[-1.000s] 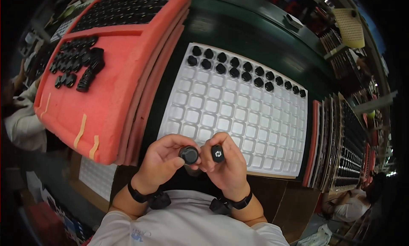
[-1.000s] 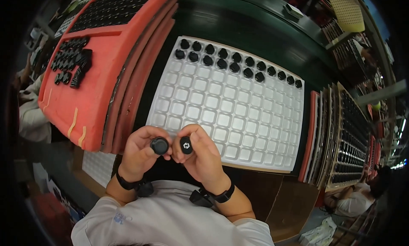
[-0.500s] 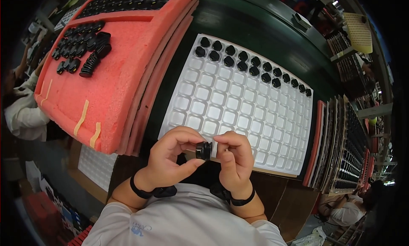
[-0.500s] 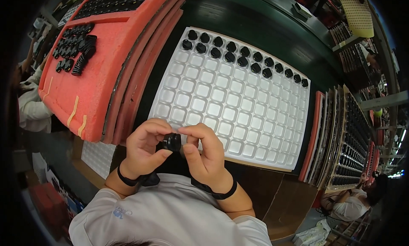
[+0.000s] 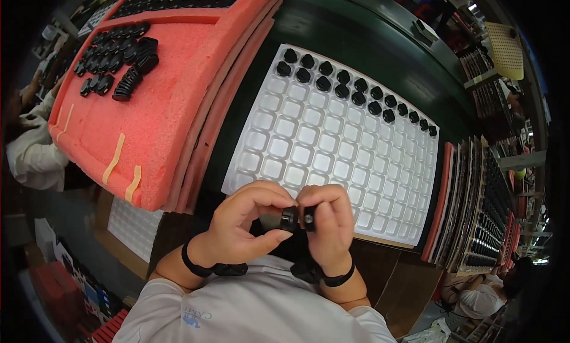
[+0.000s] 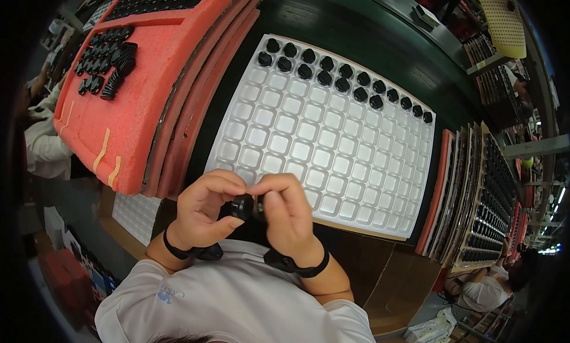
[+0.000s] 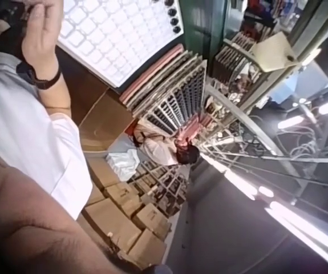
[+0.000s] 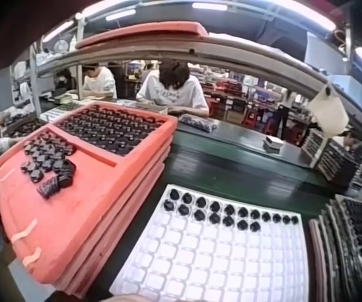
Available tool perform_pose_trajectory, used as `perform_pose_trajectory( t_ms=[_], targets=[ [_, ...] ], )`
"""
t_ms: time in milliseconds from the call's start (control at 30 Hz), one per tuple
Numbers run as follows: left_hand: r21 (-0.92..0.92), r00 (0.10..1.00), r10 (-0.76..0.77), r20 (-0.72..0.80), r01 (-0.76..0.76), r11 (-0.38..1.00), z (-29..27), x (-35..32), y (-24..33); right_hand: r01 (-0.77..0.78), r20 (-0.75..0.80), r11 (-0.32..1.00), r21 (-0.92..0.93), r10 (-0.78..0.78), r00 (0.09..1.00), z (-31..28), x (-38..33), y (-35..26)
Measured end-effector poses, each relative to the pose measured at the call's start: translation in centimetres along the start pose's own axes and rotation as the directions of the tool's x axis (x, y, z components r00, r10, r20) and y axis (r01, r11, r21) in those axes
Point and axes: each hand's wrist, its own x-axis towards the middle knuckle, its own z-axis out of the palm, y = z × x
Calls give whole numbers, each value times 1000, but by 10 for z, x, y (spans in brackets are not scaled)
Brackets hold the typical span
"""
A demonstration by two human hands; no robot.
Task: The person picks up black components from a pink foam tray, joins two pieces together by hand, and places the assembled unit into a white plastic tray.
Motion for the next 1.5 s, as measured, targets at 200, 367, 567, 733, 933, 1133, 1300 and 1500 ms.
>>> perform_pose_trajectory(
  t_ms=[200,367,567,733,933,1133,1300,1500],
  targets=[
    [-69,1000,15,5,-14,998,1,-2,-1,-128,-67,982,136,138,988,5,-3,-7],
    [66,999,36,27,-38,997,-1,-1,1,95,35,994,-45,-94,995,-1,1,-2],
    [17,999,17,29,-18,1000,-3,-3,-2,8,33,1000,-20,-8,999,1,1,-1],
    [-18,1000,1,11,0,1000,-1,-2,0,-38,-21,956,292,46,999,5,2,-3],
    [-47,1000,20,23,-19,999,-3,-2,0,-95,12,991,93,94,995,3,-1,-5],
    [-26,1000,11,11,-10,1000,-4,-4,-1,-77,-13,961,264,83,996,1,0,1],
    [-100,1000,6,7,-5,995,-4,-4,-2,-212,-37,951,223,226,973,8,-1,-9],
    [-3,999,45,-20,-45,999,-5,-5,-1,-75,21,980,184,73,997,2,0,-4]
  ],
)
